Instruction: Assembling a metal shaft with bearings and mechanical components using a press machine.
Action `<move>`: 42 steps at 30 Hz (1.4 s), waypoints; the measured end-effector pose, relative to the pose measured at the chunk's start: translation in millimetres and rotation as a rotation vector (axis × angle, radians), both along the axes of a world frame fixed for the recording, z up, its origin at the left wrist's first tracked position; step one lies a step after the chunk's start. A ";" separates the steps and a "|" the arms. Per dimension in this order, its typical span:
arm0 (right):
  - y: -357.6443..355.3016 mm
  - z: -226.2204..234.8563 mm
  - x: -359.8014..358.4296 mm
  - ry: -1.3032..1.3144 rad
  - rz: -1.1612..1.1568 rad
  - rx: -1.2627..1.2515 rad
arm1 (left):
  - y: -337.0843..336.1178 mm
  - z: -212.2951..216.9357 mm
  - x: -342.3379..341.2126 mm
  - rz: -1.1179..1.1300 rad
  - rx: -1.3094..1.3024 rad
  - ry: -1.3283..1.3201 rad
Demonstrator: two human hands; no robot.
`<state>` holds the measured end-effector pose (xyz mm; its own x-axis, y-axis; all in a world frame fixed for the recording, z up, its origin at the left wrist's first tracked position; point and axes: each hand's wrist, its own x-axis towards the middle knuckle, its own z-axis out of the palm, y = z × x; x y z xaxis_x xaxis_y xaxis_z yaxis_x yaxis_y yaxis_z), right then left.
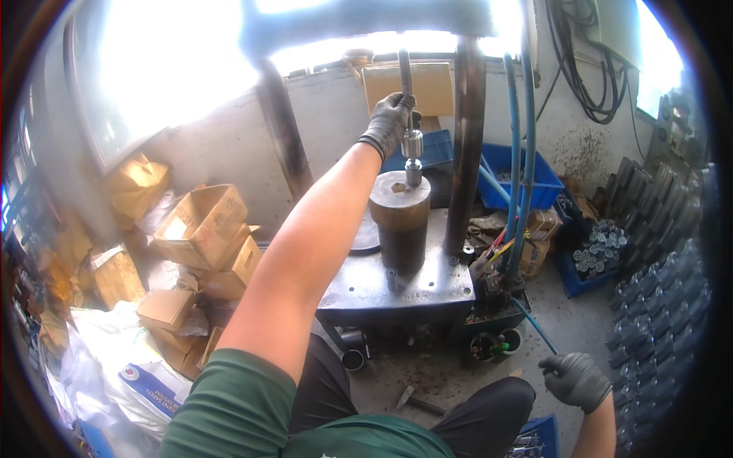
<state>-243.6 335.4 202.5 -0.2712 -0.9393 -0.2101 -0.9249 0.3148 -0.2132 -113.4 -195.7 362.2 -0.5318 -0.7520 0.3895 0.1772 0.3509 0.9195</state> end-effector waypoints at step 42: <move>4.5 -1.6 -1.1 -0.183 -0.061 -0.181 | 13.7 5.1 7.6 -0.019 0.074 0.073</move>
<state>-244.7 339.9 200.9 -0.3014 -0.9491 -0.0910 -0.8462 0.3103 -0.4332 -105.8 -182.0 367.3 -0.5182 -0.7705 0.3711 0.2507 0.2781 0.9273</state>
